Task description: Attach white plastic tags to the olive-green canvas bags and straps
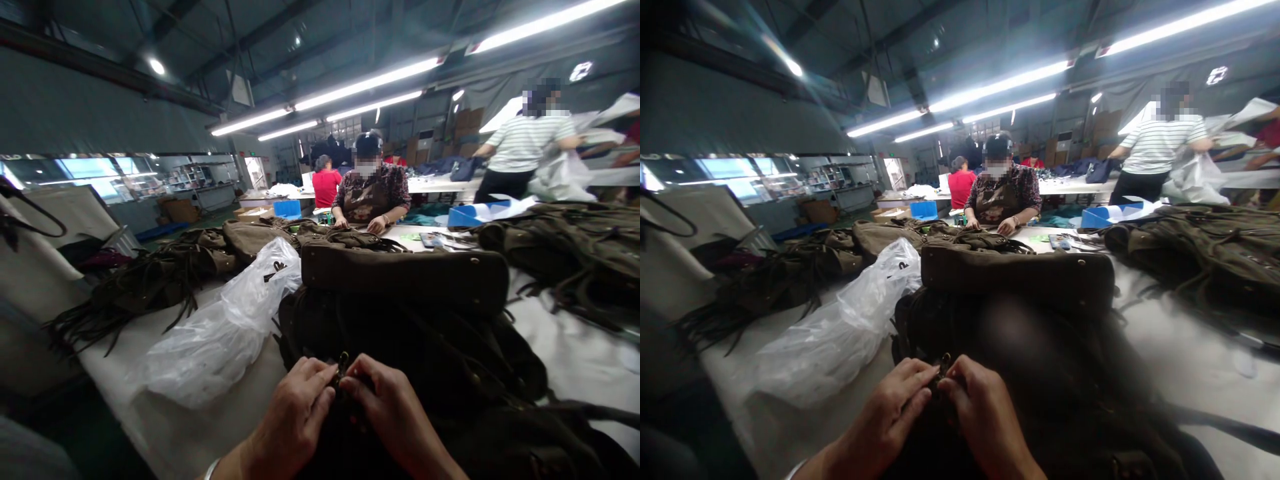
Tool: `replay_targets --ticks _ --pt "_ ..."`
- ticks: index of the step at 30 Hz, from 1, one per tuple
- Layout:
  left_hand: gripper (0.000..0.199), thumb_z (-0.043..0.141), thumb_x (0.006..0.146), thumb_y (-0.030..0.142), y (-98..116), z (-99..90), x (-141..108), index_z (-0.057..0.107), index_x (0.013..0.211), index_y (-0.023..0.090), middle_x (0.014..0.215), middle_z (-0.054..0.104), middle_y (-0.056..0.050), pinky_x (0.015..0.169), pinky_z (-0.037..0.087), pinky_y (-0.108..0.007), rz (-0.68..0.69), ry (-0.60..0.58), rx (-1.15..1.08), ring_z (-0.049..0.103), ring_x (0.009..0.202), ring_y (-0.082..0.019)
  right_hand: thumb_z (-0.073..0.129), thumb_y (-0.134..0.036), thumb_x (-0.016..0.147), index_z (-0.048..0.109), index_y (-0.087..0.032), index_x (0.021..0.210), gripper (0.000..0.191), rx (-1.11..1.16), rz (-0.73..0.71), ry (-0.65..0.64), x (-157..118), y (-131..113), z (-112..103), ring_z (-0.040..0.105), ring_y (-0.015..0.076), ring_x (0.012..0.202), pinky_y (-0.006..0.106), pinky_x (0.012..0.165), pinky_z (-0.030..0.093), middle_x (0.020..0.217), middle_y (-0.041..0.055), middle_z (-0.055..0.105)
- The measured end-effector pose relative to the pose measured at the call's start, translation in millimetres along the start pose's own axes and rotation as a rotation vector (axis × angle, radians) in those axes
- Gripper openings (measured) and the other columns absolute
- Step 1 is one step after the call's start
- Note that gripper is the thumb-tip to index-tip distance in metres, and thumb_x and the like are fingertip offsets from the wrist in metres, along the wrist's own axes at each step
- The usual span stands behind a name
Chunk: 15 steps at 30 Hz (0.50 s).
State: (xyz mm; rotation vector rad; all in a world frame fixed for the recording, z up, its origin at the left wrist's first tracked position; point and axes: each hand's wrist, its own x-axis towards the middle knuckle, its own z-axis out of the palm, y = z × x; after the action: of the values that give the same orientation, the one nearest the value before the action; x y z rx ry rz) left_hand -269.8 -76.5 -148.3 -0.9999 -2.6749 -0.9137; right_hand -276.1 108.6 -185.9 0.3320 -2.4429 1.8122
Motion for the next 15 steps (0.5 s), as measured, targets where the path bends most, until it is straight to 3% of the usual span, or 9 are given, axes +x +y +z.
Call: replay_targets --ticks 4,8,12,15 --pt "0.029 0.047 0.102 0.026 -5 0.3 3 0.072 0.116 0.025 0.108 0.069 -0.004 0.091 0.048 -0.031 -0.109 0.036 -0.225 0.063 0.102 -0.02 0.058 -0.034 0.09 0.058 -0.022 0.078 0.018 -0.017 0.013 0.009 0 2 3 0.061 0.0153 0.061 0.023 0.054 0.04 0.067 -0.0025 0.063" --pt "0.018 0.062 0.092 0.024 -15 5.5 9 0.079 0.093 0.02 0.095 0.073 -0.004 0.085 0.047 -0.029 -0.252 0.103 -0.429 0.066 0.092 -0.021 0.059 -0.033 0.09 0.056 -0.022 0.079 0.016 -0.074 0.0 0.028 -2 -1 5 0.061 0.0156 0.065 0.024 0.058 0.04 0.07 -0.0023 0.064" --pt "0.014 0.075 0.08 0.028 -17 4.0 14 0.078 0.084 0.015 0.085 0.074 -0.006 0.077 0.046 -0.029 -0.451 0.059 -0.661 0.064 0.083 -0.021 0.059 -0.032 0.092 0.057 -0.022 0.082 0.015 -0.134 -0.07 0.045 -4 -3 7 0.059 0.0145 0.066 0.024 0.061 0.04 0.072 -0.0026 0.064" --pt "0.019 0.076 0.078 0.031 -17 1.9 16 0.076 0.081 0.012 0.078 0.072 -0.005 0.071 0.044 -0.027 -0.492 0.049 -0.75 0.061 0.075 -0.017 0.058 -0.031 0.092 0.057 -0.022 0.083 0.013 -0.125 -0.09 0.034 -5 0 10 0.059 0.0141 0.068 0.024 0.063 0.04 0.074 -0.0025 0.064"
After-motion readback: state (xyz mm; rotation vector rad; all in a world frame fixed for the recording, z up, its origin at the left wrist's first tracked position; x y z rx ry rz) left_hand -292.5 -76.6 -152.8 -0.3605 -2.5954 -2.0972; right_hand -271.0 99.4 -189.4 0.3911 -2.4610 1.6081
